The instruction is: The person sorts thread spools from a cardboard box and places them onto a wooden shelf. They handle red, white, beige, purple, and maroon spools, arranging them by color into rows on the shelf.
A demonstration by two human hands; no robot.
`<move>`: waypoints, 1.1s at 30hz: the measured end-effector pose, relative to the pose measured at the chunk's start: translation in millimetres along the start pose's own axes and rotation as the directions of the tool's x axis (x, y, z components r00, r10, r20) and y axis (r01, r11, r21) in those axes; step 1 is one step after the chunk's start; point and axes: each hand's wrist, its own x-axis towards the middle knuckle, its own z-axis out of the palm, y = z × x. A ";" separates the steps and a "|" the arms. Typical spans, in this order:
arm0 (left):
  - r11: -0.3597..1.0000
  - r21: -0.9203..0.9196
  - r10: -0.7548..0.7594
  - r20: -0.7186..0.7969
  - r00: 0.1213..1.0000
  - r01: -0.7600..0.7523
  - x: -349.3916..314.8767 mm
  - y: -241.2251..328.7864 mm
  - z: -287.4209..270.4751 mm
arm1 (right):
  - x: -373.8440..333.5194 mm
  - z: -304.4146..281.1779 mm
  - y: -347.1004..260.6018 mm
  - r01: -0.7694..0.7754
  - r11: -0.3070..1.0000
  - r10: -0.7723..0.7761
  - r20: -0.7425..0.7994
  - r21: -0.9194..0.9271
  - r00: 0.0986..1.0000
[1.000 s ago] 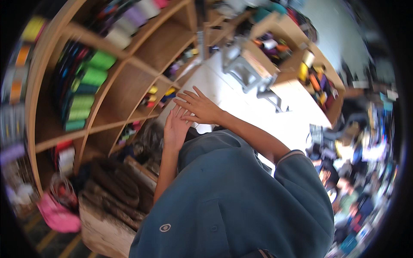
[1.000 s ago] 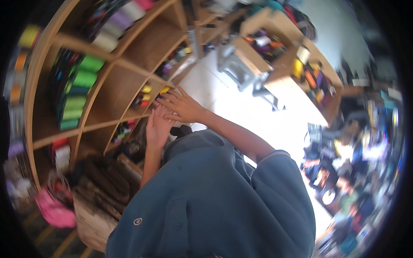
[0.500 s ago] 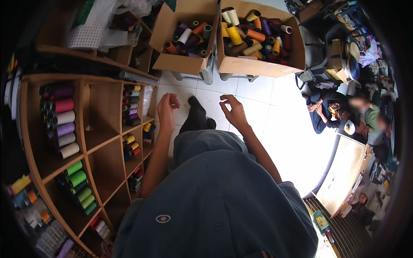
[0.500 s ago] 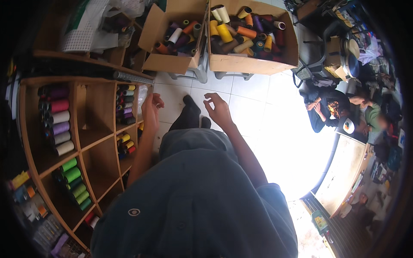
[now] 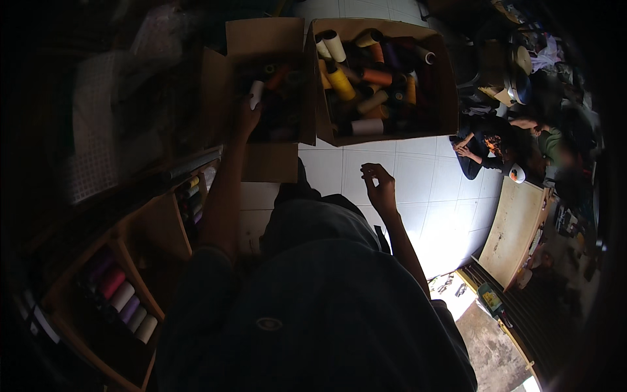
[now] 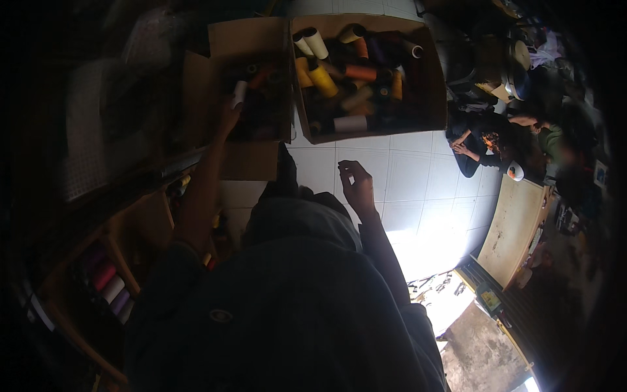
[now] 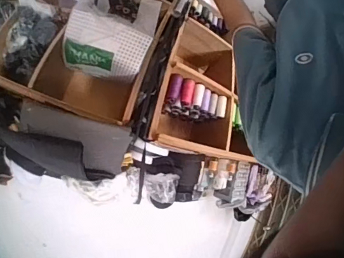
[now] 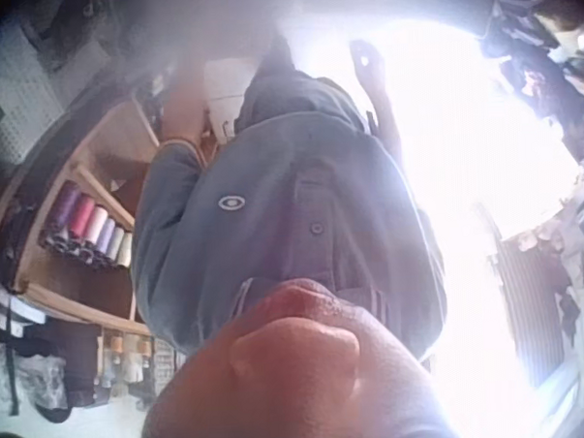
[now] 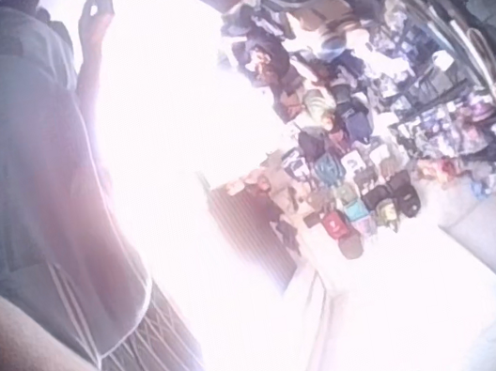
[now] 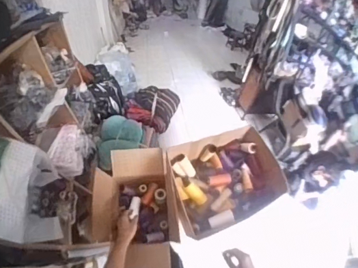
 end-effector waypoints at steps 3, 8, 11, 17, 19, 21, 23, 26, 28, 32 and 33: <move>0.976 0.219 -0.035 0.134 0.990 0.005 29.7 -19.9 20.0 | 21.6 -0.6 -5.6 0.001 0.998 -0.002 -0.027 -0.055 1.000; 0.898 0.437 -0.043 -0.025 0.999 0.050 51.4 -71.7 55.5 | 69.4 -8.9 -9.8 0.033 0.977 -0.043 -0.041 -0.211 0.998; 0.835 0.547 -0.169 0.146 0.975 0.063 66.3 -81.3 48.8 | 107.8 -17.7 -5.7 0.105 0.968 -0.106 0.008 -0.226 0.994; 0.828 -0.314 -0.396 0.258 0.881 0.464 42.1 -89.3 26.8 | 170.6 -30.0 76.1 -0.024 0.837 0.032 0.005 -0.546 0.999; 0.682 -0.478 -0.475 0.286 0.832 0.553 24.2 -68.2 12.7 | 186.7 -34.7 100.5 -0.087 0.799 0.114 0.009 -0.595 0.993; 0.918 -0.320 -0.135 0.303 0.943 0.234 -1.2 -42.5 -11.7 | 199.0 -41.2 118.6 -0.253 0.748 0.315 -0.006 -0.614 0.949; 0.943 -0.318 -0.011 0.269 0.963 0.100 -19.5 -8.5 -27.1 | 211.2 -47.0 114.6 -0.125 0.816 0.155 0.005 -0.564 0.988; 0.727 -0.652 -0.101 0.209 0.973 0.216 -56.3 7.8 -21.7 | 227.5 -37.1 144.6 -0.064 0.863 0.107 0.059 -0.502 0.993; -0.080 -0.902 -0.346 0.424 0.837 0.424 -61.6 75.6 -26.7 | 231.2 -27.8 163.9 -0.089 0.874 0.127 0.047 -0.478 0.991; -0.174 -0.931 -0.378 0.363 0.852 0.320 -84.8 185.6 -17.0 | 230.5 -22.0 160.7 0.210 0.885 -0.091 0.287 -0.417 0.953; -0.179 -0.931 -0.344 0.362 0.866 0.318 -89.4 190.0 -7.7 | 230.2 -25.3 141.2 0.205 0.895 -0.068 0.333 -0.397 0.940</move>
